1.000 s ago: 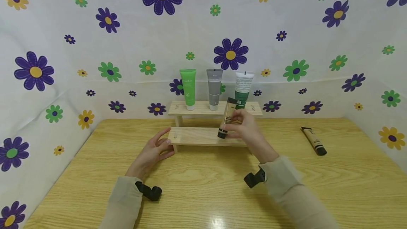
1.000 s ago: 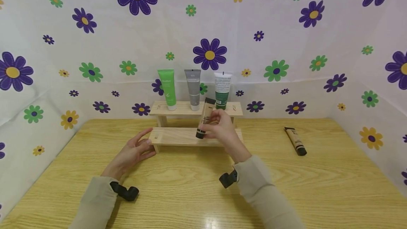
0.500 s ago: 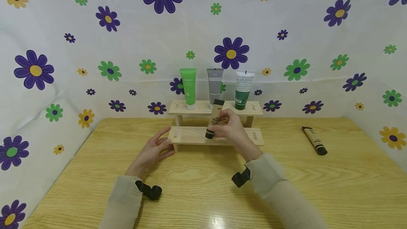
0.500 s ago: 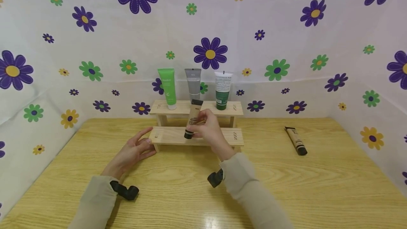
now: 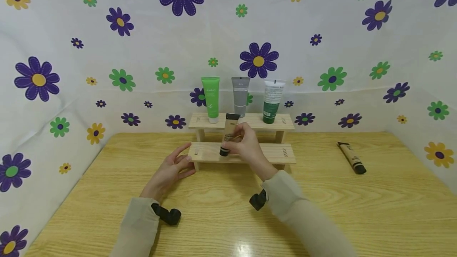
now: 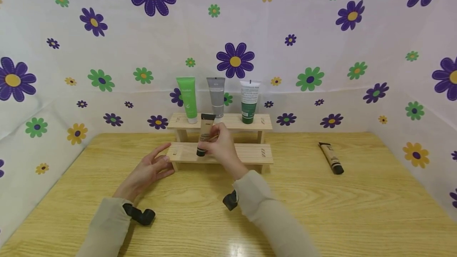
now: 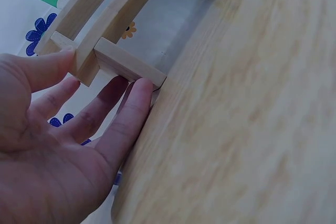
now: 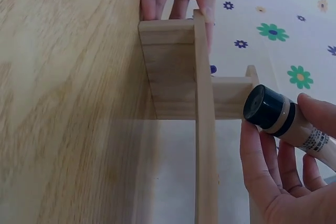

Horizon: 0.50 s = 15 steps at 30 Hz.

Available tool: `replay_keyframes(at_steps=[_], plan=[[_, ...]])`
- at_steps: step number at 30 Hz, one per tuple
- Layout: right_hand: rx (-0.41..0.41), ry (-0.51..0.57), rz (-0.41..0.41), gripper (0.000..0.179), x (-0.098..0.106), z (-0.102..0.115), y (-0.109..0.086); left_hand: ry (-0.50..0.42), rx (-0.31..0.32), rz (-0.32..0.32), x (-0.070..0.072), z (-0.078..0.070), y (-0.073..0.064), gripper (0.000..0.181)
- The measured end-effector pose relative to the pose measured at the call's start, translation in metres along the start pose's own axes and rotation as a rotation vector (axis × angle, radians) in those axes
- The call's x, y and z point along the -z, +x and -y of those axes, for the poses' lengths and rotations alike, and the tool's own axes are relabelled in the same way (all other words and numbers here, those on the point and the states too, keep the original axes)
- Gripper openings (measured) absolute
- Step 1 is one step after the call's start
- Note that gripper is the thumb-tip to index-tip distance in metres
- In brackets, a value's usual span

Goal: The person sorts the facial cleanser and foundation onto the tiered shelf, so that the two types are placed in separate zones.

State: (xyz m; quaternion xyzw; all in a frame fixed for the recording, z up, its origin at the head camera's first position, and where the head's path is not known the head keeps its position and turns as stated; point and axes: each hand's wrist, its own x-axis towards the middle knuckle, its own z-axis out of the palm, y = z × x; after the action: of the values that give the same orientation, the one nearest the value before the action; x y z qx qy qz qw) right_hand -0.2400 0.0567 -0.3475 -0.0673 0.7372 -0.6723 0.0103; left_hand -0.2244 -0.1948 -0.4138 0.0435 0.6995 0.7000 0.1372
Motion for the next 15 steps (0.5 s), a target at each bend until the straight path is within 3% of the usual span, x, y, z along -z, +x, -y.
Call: replay_keyframes(at_steps=[10,15], plan=[[0.177,-0.175,-0.021,0.039,-0.025,-0.003,-0.002,0.002,0.011,0.016,0.001,-0.001,0.0,0.057],[0.227,-0.259,-0.031,0.041,-0.036,-0.007,-0.003,0.005,0.004,0.024,0.001,0.0,0.0,0.057]])
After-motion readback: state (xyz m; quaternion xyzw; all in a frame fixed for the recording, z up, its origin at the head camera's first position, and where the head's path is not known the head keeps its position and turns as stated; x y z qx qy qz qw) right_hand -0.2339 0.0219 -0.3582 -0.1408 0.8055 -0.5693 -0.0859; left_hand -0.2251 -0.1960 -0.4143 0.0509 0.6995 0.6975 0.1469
